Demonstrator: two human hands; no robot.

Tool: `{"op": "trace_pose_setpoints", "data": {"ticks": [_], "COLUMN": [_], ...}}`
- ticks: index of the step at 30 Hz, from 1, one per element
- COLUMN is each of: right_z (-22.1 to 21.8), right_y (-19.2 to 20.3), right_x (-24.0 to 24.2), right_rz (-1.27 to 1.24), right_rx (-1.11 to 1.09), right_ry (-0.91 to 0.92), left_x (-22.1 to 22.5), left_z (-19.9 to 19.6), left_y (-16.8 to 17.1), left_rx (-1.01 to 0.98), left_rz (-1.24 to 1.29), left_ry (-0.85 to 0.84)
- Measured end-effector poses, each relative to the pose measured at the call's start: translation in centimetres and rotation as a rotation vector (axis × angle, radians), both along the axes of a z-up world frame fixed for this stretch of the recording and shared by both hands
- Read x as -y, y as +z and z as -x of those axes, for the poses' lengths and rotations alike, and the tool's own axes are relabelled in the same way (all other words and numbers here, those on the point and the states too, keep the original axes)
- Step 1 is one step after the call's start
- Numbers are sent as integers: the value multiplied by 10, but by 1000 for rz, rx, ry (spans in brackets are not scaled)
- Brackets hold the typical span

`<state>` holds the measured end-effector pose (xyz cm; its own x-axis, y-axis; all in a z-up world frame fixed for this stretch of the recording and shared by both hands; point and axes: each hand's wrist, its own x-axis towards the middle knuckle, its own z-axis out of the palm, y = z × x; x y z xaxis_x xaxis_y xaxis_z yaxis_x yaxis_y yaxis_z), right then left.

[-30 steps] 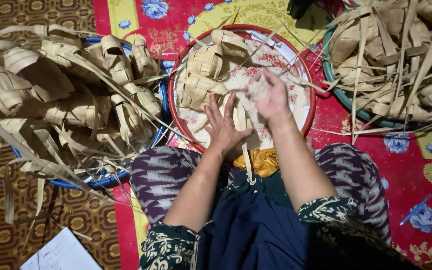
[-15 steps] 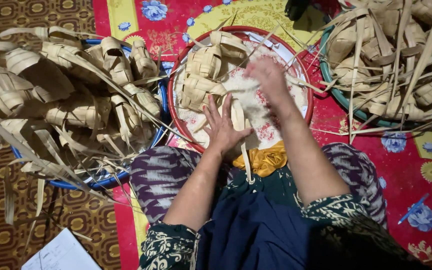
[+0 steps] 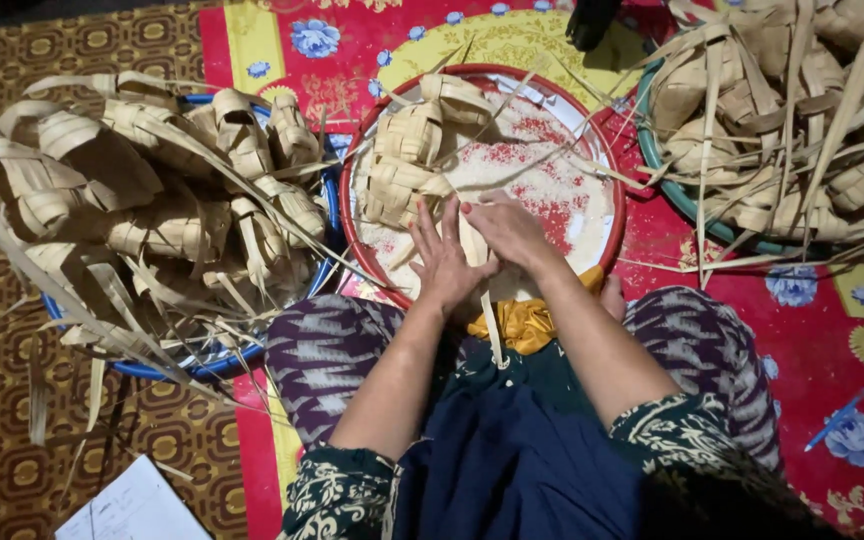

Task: Filling woven palm leaf pouches with rice and closing them by pulling the leaf strips.

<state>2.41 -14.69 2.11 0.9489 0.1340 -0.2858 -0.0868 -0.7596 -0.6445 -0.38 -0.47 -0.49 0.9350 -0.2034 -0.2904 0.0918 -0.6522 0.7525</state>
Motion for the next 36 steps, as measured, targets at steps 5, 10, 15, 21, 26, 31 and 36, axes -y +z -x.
{"op": "trace_pose_setpoints", "data": {"ticks": [5, 10, 15, 21, 26, 31, 36], "right_z": [14, 5, 16, 12, 13, 32, 45], "right_y": [23, 11, -7, -18, -7, -50, -100], "right_x": [-9, -14, -11, -10, 22, 37, 23], "right_rz": [-100, -174, -114, -608, -541, 163, 527], "right_rx": [-286, -114, -222, -35, 35, 236, 292], "right_ry": [-120, -360, -102, -184, -317, 27, 431], "left_x": [3, 1, 0, -11, -20, -17, -16], "left_z": [5, 4, 2, 4, -4, -8, -14], "left_y": [3, -9, -19, -6, -21, -16, -41], "left_rx": [-4, 25, 30, 177, 197, 100, 94], "left_rz": [-7, 3, -18, 107, 127, 170, 234], "left_ry": [-15, -15, -5, 29, 25, 95, 145]}}
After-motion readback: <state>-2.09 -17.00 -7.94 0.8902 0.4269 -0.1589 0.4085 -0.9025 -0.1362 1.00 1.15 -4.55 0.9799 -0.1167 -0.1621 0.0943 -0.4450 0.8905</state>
